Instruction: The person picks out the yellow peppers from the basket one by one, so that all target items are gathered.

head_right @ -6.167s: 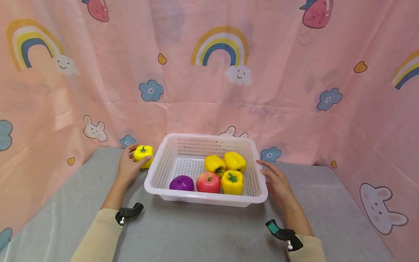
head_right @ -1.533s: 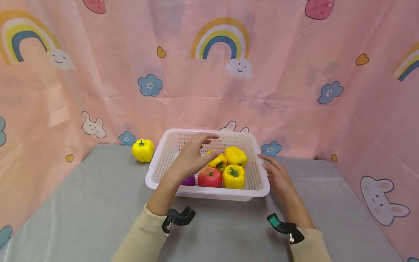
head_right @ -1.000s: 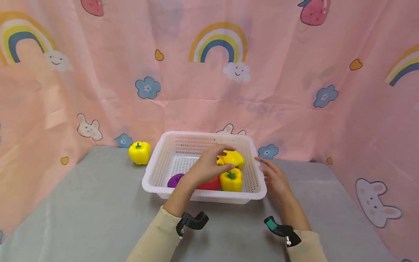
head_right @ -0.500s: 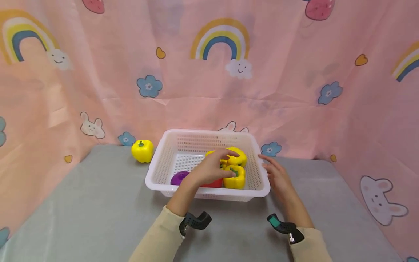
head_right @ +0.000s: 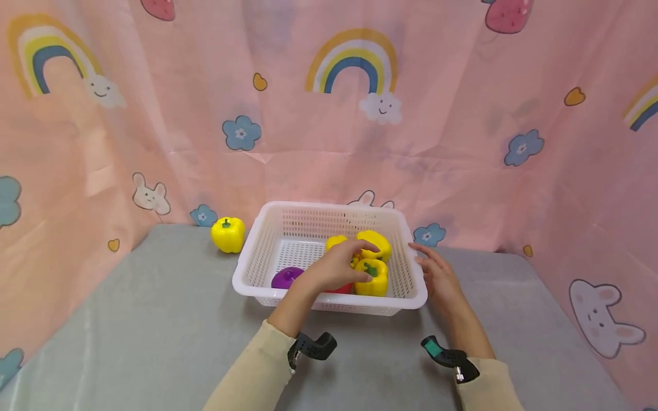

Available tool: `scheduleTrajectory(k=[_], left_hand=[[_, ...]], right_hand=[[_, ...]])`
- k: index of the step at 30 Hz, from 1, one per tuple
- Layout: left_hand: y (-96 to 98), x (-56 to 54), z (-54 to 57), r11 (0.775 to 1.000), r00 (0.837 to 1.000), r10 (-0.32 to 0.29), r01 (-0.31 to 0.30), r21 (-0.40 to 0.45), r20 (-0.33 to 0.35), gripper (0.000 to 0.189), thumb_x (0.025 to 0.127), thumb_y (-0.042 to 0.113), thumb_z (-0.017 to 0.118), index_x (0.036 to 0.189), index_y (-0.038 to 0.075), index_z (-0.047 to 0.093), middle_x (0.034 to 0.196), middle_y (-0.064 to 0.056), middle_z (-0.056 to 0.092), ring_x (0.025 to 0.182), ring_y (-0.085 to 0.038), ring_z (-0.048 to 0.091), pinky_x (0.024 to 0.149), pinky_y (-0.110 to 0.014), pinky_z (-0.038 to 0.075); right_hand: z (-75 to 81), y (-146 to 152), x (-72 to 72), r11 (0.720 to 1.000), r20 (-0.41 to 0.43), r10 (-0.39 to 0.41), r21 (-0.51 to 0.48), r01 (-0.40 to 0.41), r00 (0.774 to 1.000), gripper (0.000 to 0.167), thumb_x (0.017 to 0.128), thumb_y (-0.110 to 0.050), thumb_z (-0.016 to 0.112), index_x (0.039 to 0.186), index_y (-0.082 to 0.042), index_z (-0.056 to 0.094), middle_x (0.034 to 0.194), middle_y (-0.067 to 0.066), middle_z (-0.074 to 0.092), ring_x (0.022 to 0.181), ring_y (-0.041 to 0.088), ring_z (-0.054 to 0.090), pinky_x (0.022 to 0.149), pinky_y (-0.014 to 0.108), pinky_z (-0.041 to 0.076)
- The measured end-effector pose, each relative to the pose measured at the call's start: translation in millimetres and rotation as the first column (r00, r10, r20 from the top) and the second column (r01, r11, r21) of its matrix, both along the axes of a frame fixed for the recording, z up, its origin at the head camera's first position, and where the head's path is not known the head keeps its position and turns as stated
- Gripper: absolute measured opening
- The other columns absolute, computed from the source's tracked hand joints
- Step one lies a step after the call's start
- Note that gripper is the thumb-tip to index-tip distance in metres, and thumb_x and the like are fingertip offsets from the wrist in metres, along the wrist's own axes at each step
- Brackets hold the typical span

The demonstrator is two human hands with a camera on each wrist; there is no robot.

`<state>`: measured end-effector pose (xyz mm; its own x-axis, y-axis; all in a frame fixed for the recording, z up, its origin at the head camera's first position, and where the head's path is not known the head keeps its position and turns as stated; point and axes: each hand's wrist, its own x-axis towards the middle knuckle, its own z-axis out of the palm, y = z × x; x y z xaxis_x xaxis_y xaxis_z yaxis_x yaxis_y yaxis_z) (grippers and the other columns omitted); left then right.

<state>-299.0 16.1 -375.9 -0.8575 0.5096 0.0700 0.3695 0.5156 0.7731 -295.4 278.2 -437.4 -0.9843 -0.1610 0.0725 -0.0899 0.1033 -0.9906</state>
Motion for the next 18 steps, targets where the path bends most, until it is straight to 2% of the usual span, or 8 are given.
scheduleTrajectory(k=[10, 18], left_hand=[[0.1, 0.7, 0.0, 0.999, 0.999, 0.038, -0.038, -0.01, 0.028, 0.052, 0.087, 0.013, 0.079, 0.136, 0.019, 0.063, 0.137, -0.001, 0.064, 0.121, -0.018, 0.059, 0.109, -0.035, 0.051], [1.7, 2.0, -1.8, 0.998, 0.997, 0.055, -0.054, -0.025, 0.047, 0.05, 0.087, 0.013, 0.079, 0.134, 0.022, 0.064, 0.136, 0.001, 0.065, 0.117, -0.015, 0.059, 0.109, -0.035, 0.051]], right_hand=[[-1.5, -3.0, -0.7, 0.999, -0.006, -0.003, -0.042, 0.002, 1.0, 0.04, 0.11, -0.032, 0.04, 0.148, -0.025, 0.045, 0.121, -0.025, 0.061, 0.099, -0.001, 0.067, 0.08, 0.022, 0.06], [-0.7, -1.8, -1.9, 0.999, 0.0, 0.006, -0.043, -0.006, 1.0, 0.039, 0.11, -0.031, 0.039, 0.148, -0.025, 0.045, 0.12, -0.026, 0.062, 0.099, -0.001, 0.068, 0.08, 0.021, 0.061]])
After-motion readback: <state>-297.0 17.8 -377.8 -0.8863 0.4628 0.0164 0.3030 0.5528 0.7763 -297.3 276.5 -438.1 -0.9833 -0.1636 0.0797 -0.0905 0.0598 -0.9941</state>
